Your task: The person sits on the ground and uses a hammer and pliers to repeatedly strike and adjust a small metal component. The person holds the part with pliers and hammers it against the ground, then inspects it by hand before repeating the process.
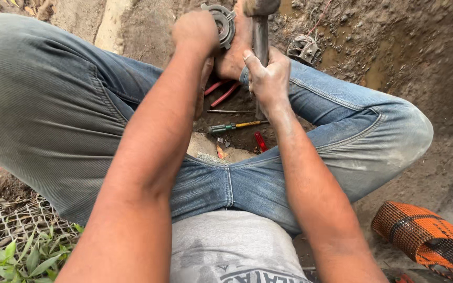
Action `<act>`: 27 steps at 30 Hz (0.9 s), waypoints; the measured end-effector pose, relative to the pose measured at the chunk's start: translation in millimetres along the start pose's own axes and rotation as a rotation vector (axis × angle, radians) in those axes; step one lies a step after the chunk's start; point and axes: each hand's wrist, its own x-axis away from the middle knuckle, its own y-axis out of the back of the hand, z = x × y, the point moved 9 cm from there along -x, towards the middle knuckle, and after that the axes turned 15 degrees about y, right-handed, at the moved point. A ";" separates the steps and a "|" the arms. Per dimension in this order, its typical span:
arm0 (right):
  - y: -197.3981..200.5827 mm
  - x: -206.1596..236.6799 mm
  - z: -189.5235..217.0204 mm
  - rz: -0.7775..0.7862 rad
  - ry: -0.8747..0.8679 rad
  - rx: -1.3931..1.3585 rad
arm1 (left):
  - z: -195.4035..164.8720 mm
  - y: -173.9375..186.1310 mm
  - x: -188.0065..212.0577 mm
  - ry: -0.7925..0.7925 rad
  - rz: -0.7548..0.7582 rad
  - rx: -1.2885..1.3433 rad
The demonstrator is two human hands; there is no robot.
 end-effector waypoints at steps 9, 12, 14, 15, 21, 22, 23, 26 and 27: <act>-0.3 -9.8 31.4 -0.060 0.392 -0.066 | 35.2 -21.5 -27.5 0.063 0.175 0.054; -17.7 -14.4 36.2 -0.017 0.502 -0.050 | 25.3 -25.3 -25.2 0.043 0.116 0.146; -27.1 -12.5 38.2 0.025 0.544 0.093 | 17.2 -16.8 -22.6 0.015 0.005 0.200; -30.2 -10.3 38.9 0.045 0.557 0.166 | 18.5 -22.3 -20.9 0.037 0.065 0.170; -15.2 -14.4 3.6 -0.036 0.330 -0.133 | 31.2 -2.3 -9.4 0.102 0.126 0.197; -16.8 -14.8 -1.2 -0.017 0.367 -0.101 | 31.4 -3.0 -5.5 0.102 0.155 0.176; -19.1 -16.4 -7.5 -0.003 0.406 -0.070 | 30.3 -4.7 -1.8 0.097 0.181 0.151; -36.4 -23.3 -53.3 0.138 0.253 0.092 | 30.6 -4.4 5.3 0.087 0.173 0.176; -43.3 -23.7 -71.1 0.199 0.154 0.161 | 31.5 -3.2 6.1 0.083 0.161 0.177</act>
